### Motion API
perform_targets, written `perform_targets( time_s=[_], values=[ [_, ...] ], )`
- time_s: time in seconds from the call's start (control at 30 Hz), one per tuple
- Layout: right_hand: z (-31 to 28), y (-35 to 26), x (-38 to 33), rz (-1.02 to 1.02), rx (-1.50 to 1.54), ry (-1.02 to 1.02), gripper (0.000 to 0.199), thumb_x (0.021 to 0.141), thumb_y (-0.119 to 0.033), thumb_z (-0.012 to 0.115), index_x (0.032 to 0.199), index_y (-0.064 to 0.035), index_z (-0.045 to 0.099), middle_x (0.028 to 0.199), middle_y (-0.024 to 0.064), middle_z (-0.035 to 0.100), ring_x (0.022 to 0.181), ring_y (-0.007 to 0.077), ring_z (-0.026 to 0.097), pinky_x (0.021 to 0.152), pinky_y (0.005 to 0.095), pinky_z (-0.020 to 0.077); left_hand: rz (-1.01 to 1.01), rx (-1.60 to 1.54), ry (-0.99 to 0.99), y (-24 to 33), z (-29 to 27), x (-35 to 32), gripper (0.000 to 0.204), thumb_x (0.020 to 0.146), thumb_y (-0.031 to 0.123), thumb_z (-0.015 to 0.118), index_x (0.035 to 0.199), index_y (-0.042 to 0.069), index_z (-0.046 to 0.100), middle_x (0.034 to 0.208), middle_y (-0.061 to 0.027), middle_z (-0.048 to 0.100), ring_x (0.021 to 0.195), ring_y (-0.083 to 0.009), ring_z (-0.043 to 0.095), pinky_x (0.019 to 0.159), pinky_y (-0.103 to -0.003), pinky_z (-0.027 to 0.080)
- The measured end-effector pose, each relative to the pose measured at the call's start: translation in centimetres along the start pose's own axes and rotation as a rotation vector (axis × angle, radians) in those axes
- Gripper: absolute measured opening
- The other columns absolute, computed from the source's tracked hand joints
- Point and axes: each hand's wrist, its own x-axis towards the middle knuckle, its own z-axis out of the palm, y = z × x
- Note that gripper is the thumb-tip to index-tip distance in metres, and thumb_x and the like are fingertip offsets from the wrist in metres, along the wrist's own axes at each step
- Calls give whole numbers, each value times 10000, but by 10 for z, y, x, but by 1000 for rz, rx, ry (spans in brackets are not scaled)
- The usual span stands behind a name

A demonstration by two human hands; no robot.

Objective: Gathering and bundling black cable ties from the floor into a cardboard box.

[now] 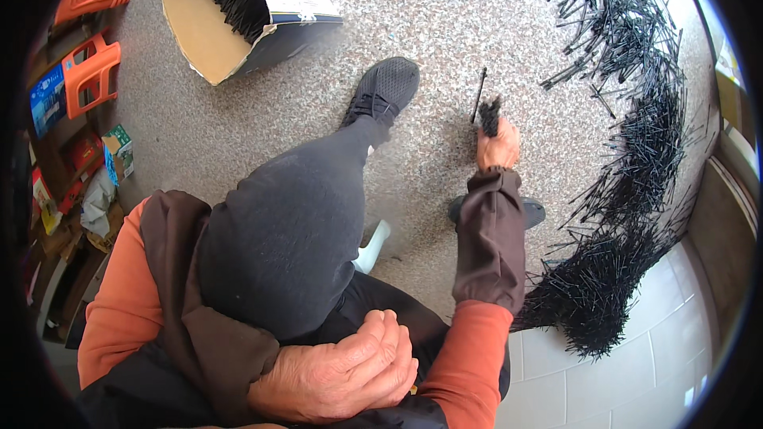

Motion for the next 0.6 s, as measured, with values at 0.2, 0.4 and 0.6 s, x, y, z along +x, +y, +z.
perform_targets(
  time_s=[0.2, 0.4, 0.6],
  values=[
    [26, -30, 41, 262, -98, -49, 306, 676, -282, 659, 877, -59, 599, 781, 203, 607, 768, 372, 580, 670, 433, 450, 79, 121, -103, -9, -11, 3, 338, 806, 239, 411, 1012, -20, 480, 861, -150, 547, 799, -276, 556, 763, -362, 429],
    [-6, -25, 26, 488, 305, -74, 335, 582, -285, 638, 706, 25, 611, 623, 195, 587, 622, 299, 594, 602, 380, 447, 46, -22, 40, 7, 4, -8, 315, 748, 200, 465, 945, -41, 518, 845, -157, 544, 787, -282, 539, 750, -370, 428],
    [-83, -48, -23, 661, 1888, -1, 110, 787, -132, 600, 784, -44, 535, 697, 48, 572, 622, 182, 569, 604, 370, 486, 16, 68, 280, 9, 20, -1, 196, 659, 195, 551, 786, 56, 498, 691, -39, 455, 696, -199, 488, 639, -322, 387]
  ],
)
